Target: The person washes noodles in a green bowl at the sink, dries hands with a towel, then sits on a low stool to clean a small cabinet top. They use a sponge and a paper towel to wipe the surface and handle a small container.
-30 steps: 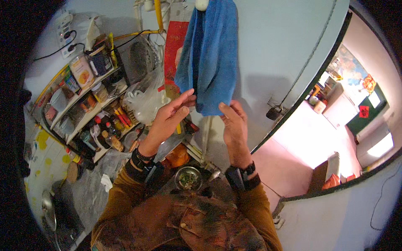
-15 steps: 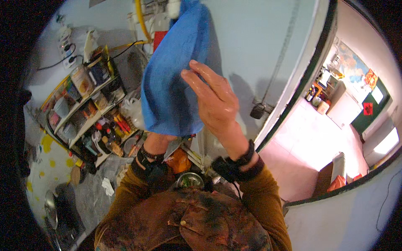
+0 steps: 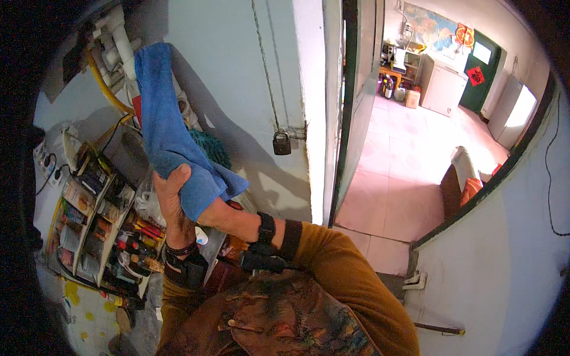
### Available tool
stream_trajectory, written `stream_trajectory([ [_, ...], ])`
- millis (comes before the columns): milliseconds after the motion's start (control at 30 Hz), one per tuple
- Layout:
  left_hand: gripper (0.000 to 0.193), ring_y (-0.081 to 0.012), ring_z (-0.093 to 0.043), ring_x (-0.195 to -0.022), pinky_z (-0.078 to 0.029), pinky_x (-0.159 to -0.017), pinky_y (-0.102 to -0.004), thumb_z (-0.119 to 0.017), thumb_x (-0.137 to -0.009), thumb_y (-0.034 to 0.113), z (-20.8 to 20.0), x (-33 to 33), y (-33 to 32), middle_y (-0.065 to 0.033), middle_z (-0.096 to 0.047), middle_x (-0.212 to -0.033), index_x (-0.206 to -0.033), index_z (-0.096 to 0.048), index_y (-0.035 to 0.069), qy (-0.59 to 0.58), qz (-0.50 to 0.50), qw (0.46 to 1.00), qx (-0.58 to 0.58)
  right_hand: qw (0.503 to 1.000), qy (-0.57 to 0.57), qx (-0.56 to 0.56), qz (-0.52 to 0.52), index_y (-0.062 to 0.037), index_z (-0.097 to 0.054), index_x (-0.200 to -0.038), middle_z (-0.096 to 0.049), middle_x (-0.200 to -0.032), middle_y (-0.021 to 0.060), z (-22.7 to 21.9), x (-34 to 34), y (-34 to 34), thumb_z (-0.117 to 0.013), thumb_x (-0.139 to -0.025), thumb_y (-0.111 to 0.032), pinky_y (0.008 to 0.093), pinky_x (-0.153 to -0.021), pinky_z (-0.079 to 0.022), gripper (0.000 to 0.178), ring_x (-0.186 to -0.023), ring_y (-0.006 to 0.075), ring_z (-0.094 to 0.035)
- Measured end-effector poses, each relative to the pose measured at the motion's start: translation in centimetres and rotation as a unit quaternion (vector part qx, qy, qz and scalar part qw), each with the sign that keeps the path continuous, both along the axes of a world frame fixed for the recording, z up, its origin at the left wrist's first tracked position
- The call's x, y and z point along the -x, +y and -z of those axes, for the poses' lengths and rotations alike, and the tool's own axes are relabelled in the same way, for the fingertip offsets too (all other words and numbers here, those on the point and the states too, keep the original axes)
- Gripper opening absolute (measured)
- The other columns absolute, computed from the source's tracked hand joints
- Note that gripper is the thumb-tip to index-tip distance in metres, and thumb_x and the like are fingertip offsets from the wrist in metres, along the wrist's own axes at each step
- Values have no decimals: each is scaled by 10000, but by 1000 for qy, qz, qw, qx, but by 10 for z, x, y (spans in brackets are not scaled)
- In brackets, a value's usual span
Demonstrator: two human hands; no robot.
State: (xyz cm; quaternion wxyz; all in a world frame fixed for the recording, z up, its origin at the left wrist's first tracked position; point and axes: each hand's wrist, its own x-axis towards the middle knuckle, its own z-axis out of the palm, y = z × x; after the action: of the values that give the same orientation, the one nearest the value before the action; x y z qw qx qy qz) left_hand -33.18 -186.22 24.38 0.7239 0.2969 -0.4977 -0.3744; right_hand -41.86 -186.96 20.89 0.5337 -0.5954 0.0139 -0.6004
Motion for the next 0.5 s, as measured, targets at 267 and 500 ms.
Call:
stream_trajectory([
  [267, 734, -334, -611, -1153, -490, -1023, -478, -681, -950, 407, 9, -5, -13, -167, -555, -1377, -1487, -387, 1, 122, 96, 988, 22, 958, -134, -150, -205, -23, -381, -1507, -469, -1496, 113, -4, -3, -5, -510, -1055, -190, 300, -1103, -408, 499, -1333, 189, -479],
  [500, 718, -269, -593, -1128, -464, -1007, -414, -693, -948, 397, 15, -20, -35, -134, -560, -1342, -1462, -400, -10, 105, 52, 993, 5, 996, 73, 49, 29, -21, -403, -1492, -502, -1460, 128, 19, -19, -33, -516, -1052, -208, 320, -1108, -398, 492, -1320, 217, -488],
])
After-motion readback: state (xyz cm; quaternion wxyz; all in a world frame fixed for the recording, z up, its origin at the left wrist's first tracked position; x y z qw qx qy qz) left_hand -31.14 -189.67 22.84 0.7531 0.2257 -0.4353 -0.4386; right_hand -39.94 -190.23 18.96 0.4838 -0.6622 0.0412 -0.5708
